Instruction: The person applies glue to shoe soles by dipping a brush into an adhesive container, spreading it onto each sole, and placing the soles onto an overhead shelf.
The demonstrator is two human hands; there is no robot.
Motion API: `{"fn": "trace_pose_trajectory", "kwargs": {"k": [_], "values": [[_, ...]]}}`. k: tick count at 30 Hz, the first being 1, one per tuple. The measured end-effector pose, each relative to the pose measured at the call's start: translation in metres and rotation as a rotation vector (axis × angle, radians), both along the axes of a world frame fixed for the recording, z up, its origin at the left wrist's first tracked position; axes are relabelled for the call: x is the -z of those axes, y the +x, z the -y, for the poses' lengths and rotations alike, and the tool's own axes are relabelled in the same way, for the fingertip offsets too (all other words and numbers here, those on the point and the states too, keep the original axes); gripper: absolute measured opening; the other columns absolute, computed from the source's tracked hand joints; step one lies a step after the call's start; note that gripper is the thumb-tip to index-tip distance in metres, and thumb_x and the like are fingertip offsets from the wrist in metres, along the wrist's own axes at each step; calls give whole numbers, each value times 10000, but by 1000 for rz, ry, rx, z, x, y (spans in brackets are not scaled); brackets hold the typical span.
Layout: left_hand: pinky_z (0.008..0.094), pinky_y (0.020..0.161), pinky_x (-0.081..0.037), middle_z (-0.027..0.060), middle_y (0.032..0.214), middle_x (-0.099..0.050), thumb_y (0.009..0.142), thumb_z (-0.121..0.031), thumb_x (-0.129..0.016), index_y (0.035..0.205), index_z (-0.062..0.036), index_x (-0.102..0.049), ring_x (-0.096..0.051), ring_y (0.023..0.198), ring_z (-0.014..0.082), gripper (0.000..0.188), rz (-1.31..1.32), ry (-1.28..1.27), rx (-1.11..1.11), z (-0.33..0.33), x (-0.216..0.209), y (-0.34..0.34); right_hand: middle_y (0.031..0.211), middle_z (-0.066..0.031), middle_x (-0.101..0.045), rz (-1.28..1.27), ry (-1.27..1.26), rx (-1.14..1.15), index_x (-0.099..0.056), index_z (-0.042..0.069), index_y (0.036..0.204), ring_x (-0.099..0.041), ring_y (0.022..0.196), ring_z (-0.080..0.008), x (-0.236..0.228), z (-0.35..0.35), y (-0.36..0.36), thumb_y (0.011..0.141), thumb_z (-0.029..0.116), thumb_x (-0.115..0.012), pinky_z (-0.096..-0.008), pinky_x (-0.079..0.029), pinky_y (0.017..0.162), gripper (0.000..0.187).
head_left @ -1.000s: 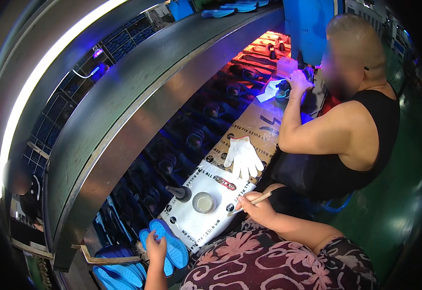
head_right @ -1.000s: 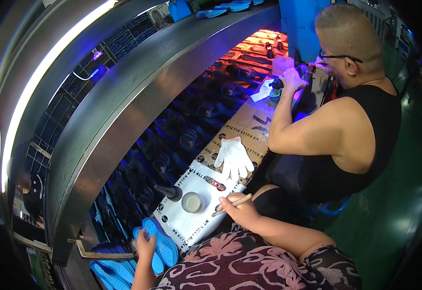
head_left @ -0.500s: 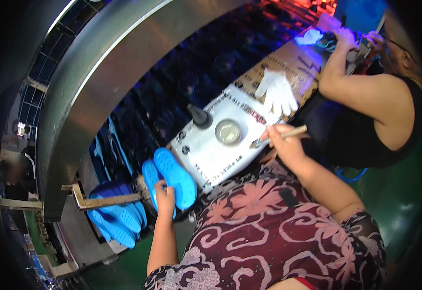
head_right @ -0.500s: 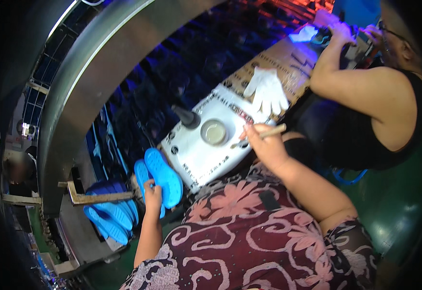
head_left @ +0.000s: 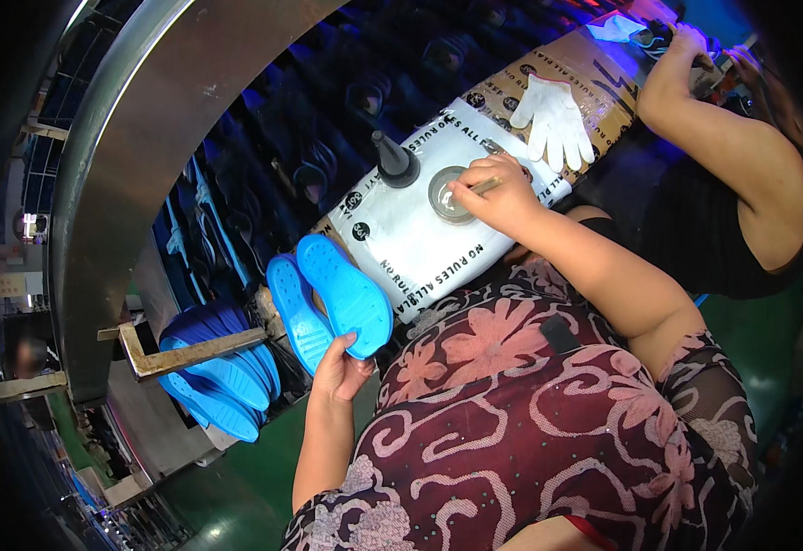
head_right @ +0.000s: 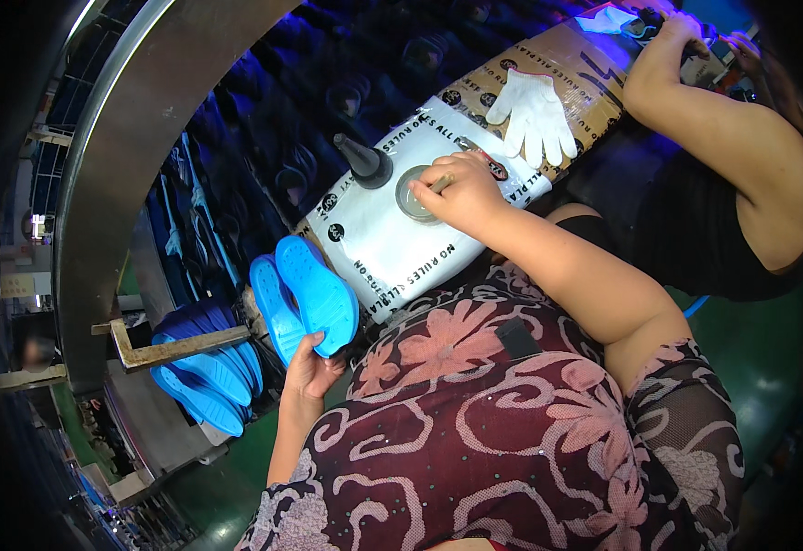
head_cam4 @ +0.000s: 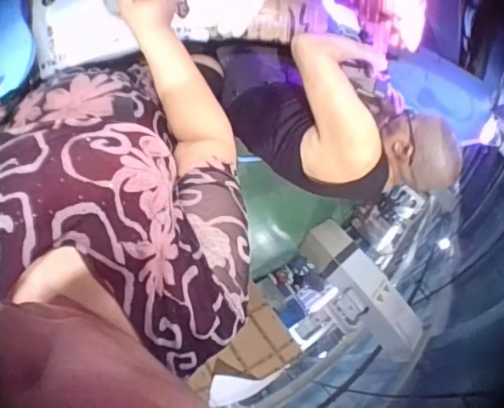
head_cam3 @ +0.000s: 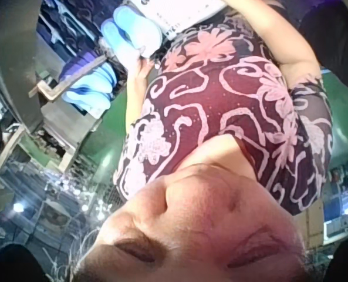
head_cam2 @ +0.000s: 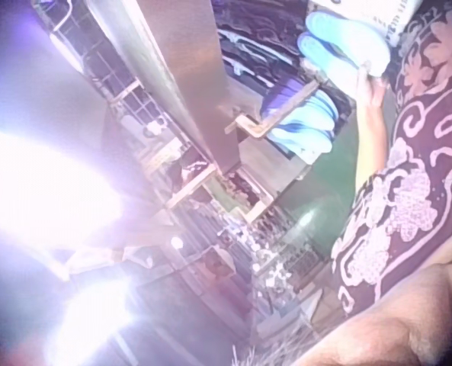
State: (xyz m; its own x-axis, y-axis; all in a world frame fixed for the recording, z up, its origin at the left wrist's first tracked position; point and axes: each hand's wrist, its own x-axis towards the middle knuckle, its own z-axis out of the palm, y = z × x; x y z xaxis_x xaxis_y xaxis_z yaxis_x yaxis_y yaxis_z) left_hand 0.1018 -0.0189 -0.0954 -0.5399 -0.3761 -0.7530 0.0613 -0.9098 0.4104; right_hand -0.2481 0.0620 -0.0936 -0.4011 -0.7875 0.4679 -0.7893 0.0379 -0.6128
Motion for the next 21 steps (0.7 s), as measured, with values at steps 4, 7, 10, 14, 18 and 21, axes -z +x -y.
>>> {"fn": "trace_pose_trajectory", "kwargs": {"k": [4,7,10,14,18,21], "values": [[241,426,-442,86,789,-618,750,-142,-647,1073,-19,-505,-557,520,174,374,27,-61,-11,3,-6,-6,619,-77,-601,72,-32,3,-648,64,642,-552,630,-262,-19,-4,-4,812,188,-635,-364,-412,627,211],[258,423,-454,91,793,-620,760,-144,-633,1074,-11,-503,-565,519,190,365,-39,-65,7,6,-3,-5,635,-70,-617,212,-124,0,-635,72,615,-570,623,-276,-31,-5,-2,796,194,-642,-377,-425,641,217],[260,448,-485,117,812,-622,788,-144,-602,1089,9,-499,-569,524,196,353,-76,-115,24,3,-10,-16,644,-77,-629,84,-78,14,-635,68,611,-579,620,-276,-18,-8,-4,809,199,-631,-380,-430,630,237],[271,472,-504,131,870,-618,805,-153,-591,1141,13,-471,-570,526,202,393,-14,-285,21,-10,-35,-31,655,-84,-625,108,-36,-2,-657,58,664,-577,639,-245,-26,-11,-5,838,206,-613,-358,-433,642,233],[284,581,-538,149,1038,-582,844,-121,-570,1214,10,-416,-619,733,203,421,128,-722,19,-22,-59,-51,712,-54,-633,561,-21,42,-667,46,734,-555,673,-145,-35,-18,1,903,236,-581,-291,-434,662,268],[330,876,-466,147,1141,-549,855,-79,-572,1242,28,-399,-574,991,210,437,216,-1090,57,-11,-49,-58,763,-41,-646,834,-130,35,-681,29,785,-550,704,-113,-47,-26,8,913,288,-579,-259,-442,656,306]]}}
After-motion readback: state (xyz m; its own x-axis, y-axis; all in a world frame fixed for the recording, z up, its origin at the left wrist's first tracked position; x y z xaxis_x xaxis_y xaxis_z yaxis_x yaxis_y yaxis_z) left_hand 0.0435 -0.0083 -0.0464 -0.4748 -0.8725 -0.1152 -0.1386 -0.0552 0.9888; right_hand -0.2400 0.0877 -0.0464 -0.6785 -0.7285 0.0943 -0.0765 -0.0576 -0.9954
